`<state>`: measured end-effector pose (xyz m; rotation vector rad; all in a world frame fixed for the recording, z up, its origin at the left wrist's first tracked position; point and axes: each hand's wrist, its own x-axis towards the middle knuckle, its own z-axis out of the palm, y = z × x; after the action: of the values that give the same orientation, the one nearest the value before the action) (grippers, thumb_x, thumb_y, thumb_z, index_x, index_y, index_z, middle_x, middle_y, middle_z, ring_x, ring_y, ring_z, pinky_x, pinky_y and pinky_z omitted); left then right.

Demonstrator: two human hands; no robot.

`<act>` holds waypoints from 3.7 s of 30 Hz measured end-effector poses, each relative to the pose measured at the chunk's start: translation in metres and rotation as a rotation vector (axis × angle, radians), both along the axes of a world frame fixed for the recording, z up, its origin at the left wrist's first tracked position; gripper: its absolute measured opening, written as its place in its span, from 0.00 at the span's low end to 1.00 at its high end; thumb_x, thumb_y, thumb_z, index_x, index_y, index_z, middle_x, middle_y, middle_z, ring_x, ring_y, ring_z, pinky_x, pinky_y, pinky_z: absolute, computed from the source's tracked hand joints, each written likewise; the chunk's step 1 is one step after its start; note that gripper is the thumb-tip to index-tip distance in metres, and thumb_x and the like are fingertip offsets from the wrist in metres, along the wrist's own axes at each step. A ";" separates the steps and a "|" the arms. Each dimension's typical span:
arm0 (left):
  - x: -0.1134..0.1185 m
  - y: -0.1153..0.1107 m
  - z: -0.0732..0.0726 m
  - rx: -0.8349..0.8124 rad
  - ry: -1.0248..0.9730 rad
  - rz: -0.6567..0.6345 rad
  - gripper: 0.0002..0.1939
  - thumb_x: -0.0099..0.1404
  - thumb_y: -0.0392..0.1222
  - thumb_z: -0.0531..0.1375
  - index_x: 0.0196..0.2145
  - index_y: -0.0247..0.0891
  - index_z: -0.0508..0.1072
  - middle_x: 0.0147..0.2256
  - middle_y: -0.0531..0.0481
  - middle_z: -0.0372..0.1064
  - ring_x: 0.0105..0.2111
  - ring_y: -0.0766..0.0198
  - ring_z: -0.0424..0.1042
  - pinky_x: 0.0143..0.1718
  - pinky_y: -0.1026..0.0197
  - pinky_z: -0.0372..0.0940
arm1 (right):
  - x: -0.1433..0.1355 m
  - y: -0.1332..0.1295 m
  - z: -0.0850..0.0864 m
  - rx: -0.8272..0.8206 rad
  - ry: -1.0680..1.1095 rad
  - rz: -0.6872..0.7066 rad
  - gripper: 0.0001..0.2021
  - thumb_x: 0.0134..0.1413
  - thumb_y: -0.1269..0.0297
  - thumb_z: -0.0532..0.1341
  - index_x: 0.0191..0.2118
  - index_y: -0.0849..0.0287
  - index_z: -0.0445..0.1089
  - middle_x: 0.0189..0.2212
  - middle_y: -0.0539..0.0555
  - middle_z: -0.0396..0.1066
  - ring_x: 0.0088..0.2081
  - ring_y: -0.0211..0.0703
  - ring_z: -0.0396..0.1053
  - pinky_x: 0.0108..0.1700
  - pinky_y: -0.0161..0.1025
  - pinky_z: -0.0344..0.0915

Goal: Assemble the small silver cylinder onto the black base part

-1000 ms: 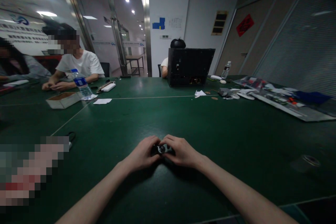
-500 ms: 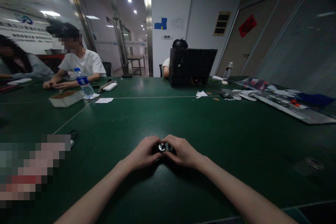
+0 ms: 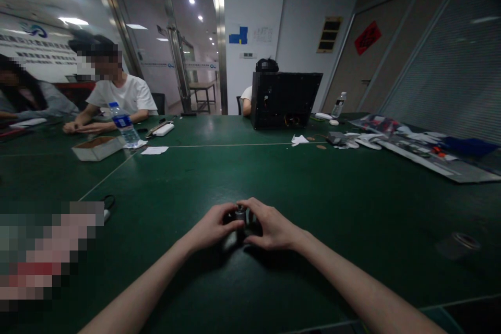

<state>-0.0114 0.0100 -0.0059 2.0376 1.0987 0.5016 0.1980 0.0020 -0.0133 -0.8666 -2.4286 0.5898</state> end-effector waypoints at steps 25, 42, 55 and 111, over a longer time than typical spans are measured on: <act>0.001 0.001 0.002 -0.104 -0.060 -0.089 0.23 0.67 0.55 0.47 0.34 0.32 0.71 0.29 0.51 0.64 0.29 0.65 0.60 0.30 0.65 0.57 | -0.006 0.000 -0.007 0.004 0.048 -0.073 0.28 0.45 0.62 0.64 0.54 0.60 0.59 0.43 0.57 0.67 0.40 0.45 0.67 0.44 0.40 0.64; 0.000 0.002 -0.004 0.072 0.014 0.011 0.14 0.65 0.47 0.54 0.44 0.35 0.69 0.41 0.47 0.69 0.38 0.60 0.67 0.42 0.60 0.61 | -0.004 -0.001 -0.002 0.032 -0.024 -0.036 0.27 0.49 0.71 0.60 0.55 0.57 0.54 0.49 0.58 0.61 0.45 0.45 0.66 0.45 0.41 0.65; 0.001 -0.001 -0.002 0.383 0.217 -0.053 0.09 0.66 0.43 0.53 0.40 0.37 0.69 0.38 0.46 0.67 0.39 0.57 0.64 0.44 0.56 0.58 | -0.004 0.000 -0.002 0.105 0.016 -0.050 0.18 0.52 0.73 0.58 0.51 0.58 0.62 0.46 0.56 0.65 0.44 0.44 0.66 0.46 0.39 0.65; 0.001 -0.003 0.001 0.258 0.138 0.003 0.12 0.64 0.46 0.56 0.41 0.37 0.70 0.38 0.46 0.69 0.39 0.57 0.66 0.43 0.57 0.60 | -0.005 -0.002 0.000 0.110 0.055 -0.085 0.18 0.52 0.66 0.61 0.50 0.58 0.62 0.42 0.55 0.67 0.38 0.42 0.67 0.41 0.38 0.65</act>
<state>-0.0109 0.0075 -0.0050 2.3241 1.1685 0.5337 0.1933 -0.0002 -0.0134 -0.8914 -2.3379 0.4383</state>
